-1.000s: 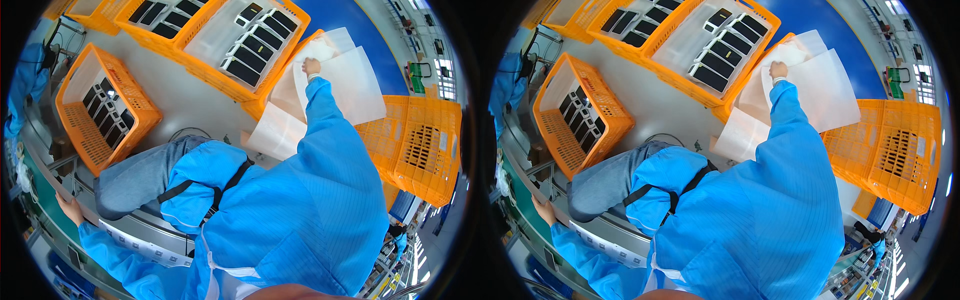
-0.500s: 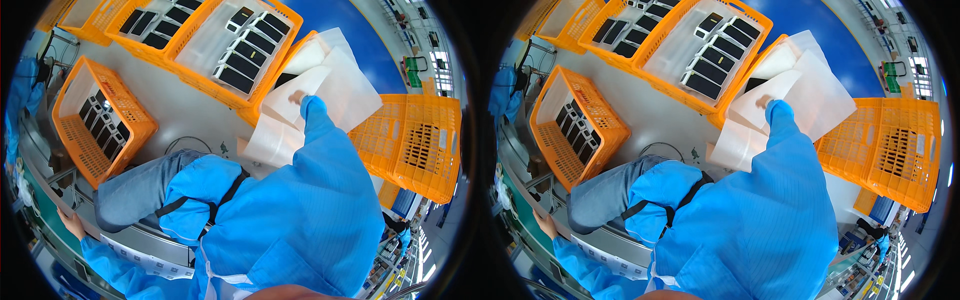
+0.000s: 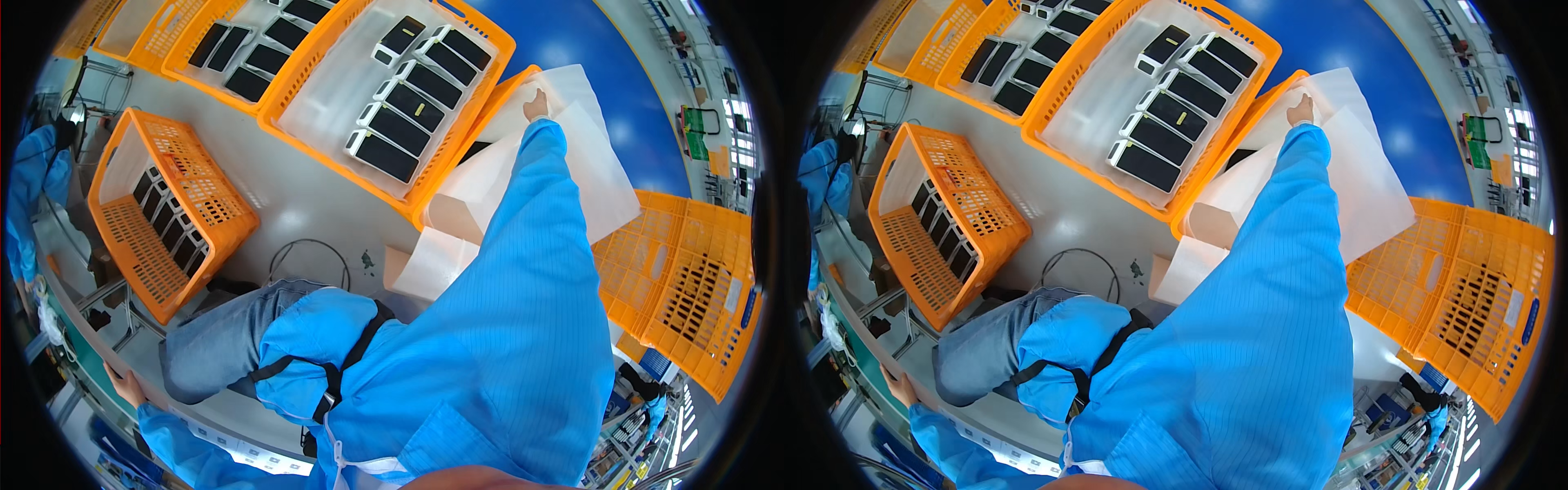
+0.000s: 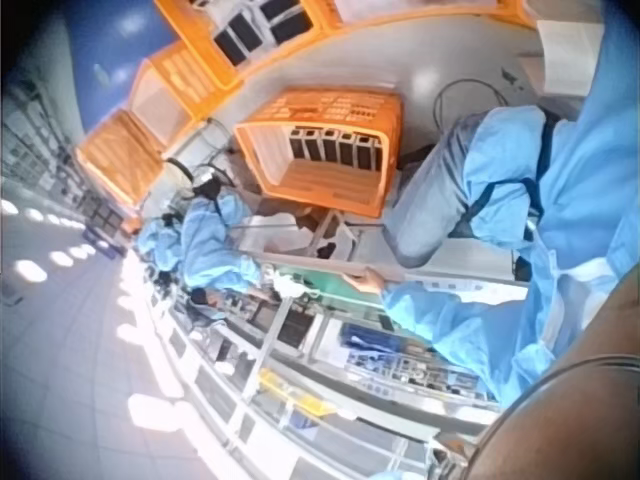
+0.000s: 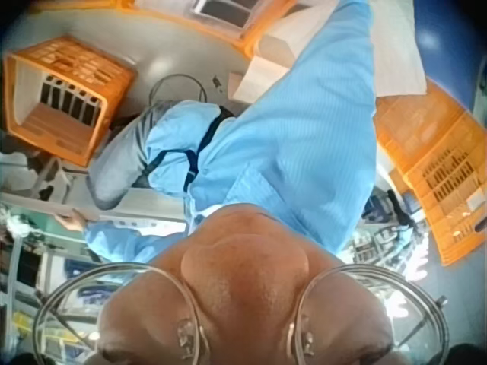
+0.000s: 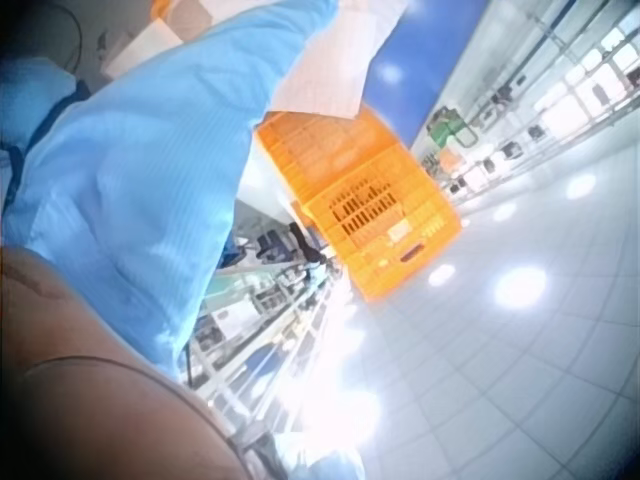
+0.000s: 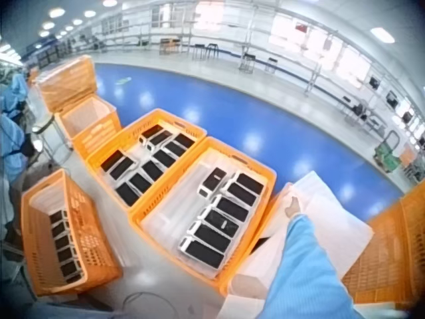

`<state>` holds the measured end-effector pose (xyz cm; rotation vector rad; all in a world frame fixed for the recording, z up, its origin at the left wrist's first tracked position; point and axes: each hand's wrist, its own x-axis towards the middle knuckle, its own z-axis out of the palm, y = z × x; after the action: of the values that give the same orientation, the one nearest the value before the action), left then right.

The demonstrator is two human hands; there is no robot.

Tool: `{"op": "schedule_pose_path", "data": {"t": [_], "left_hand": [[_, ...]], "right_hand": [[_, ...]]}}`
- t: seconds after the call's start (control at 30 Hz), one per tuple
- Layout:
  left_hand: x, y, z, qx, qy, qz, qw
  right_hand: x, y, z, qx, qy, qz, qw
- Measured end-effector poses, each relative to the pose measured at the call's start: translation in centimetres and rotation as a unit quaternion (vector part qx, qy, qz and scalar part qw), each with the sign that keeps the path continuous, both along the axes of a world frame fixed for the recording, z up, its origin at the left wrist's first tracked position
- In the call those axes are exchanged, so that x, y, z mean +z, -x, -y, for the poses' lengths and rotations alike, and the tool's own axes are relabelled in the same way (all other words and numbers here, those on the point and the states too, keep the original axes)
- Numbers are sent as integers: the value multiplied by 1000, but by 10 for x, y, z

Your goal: The person applies adhesive product labels to the rear of handheld electronic terminals by hand, then places the labeled terminals into sorted orange crates.

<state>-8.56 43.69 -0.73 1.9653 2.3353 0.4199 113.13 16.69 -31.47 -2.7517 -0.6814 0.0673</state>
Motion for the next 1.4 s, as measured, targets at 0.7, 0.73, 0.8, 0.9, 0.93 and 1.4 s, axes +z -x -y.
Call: {"op": "schedule_pose_path", "data": {"t": [0.7, 0.73, 0.8, 0.9, 0.93, 1.4], "left_hand": [[-3, 15, 1, 8, 11, -22, 1000], [-3, 16, 1, 47, 20, -38, 998], [-4, 17, 0, 3, 7, -26, 1000], [-5, 17, -1, 3, 2, -13, 1000], [-5, 17, -1, 48, 14, -14, 999], [1, -1, -4, 25, 14, -14, 999]], "right_hand": [[19, 30, 18, 68, 364, -16, 929], [22, 32, 19, 74, 349, -22, 934], [27, 36, 25, 83, 315, 3, 946], [33, 40, 38, 99, 296, 6, 950], [33, 40, 42, 116, 277, 8, 954], [-18, -30, 18, -64, 22, 7, 998]]}}
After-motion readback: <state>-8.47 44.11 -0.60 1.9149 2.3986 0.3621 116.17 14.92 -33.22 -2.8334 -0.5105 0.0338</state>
